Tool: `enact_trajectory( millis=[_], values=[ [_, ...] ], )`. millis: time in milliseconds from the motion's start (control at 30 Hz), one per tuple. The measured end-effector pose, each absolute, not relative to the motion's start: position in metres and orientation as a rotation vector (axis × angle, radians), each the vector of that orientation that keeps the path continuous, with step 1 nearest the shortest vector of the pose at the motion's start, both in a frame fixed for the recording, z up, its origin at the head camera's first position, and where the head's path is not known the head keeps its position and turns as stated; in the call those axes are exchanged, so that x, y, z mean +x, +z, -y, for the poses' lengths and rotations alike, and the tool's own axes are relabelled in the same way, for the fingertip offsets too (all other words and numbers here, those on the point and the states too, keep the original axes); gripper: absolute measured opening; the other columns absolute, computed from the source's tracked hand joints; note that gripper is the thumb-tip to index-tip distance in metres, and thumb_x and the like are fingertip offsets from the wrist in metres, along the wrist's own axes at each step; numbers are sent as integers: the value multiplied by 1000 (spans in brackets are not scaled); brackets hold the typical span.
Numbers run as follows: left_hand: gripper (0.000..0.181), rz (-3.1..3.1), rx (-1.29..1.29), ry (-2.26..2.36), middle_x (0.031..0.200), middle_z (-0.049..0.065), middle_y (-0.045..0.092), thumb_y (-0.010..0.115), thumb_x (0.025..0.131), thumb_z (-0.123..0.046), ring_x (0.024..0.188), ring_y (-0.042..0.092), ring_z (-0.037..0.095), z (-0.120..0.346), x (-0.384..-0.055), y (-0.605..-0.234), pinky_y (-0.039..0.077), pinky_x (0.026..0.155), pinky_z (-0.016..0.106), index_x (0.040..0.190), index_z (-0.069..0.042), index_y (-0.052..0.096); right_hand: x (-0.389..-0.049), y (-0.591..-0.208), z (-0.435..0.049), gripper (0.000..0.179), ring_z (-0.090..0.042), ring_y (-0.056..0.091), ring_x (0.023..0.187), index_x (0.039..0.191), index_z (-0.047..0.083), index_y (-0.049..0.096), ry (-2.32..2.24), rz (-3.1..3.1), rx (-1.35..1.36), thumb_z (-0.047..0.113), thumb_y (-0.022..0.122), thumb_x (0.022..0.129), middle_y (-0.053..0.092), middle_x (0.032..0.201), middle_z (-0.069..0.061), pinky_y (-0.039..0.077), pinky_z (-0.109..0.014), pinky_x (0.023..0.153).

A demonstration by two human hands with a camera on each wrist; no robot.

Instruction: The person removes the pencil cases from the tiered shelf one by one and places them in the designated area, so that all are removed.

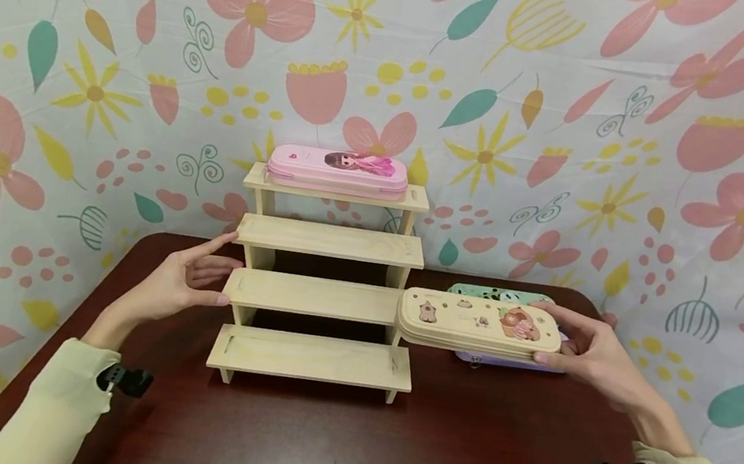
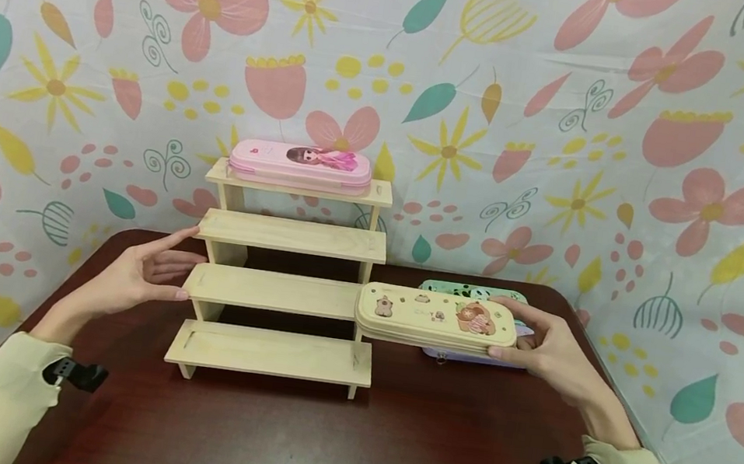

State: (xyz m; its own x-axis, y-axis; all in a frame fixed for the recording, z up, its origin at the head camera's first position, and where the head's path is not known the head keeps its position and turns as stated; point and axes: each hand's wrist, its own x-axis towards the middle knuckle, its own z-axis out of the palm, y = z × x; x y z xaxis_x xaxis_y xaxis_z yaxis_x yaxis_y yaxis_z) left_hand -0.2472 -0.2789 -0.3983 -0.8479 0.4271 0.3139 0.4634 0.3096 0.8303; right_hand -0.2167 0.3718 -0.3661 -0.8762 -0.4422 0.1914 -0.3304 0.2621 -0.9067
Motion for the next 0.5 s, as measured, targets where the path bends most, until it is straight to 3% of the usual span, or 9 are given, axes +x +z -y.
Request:
enact_trajectory(
  millis=[133, 267, 367, 500],
  values=[
    [100, 2508, -861, -1612, 145, 27, 58, 83, 89, 2, 135, 58, 31, 279, -247, -400, 48, 106, 22, 169, -18, 27, -214, -371, -386, 68, -8, 56, 62, 153, -1, 49, -1646, -2464, -720, -13, 74, 91, 71, 98, -11, 47, -29, 45],
    [99, 2497, -865, -1617, 146, 30, 56, 83, 90, 3, 135, 58, 29, 279, -247, -400, 48, 106, 22, 169, -19, 27, -209, -376, -400, 69, -5, 50, 57, 155, 3, 49, -1660, -2451, -657, -13, 72, 92, 72, 95, -10, 32, -40, 40],
    [99, 2497, -869, -1618, 145, 30, 57, 83, 90, 3, 135, 58, 31, 279, -247, -399, 48, 106, 21, 169, -18, 27, -205, -380, -411, 68, -6, 58, 65, 156, 5, 49, -1684, -2420, -637, -14, 69, 94, 74, 102, -11, 37, -35, 39],
    [100, 2503, -869, -1614, 143, 27, 59, 83, 89, 3, 134, 59, 31, 279, -248, -397, 48, 106, 22, 169, -18, 27, -201, -388, -426, 68, -7, 60, 66, 156, 2, 46, -1658, -2421, -629, -14, 68, 94, 74, 105, -13, 34, -38, 35]
  ],
)
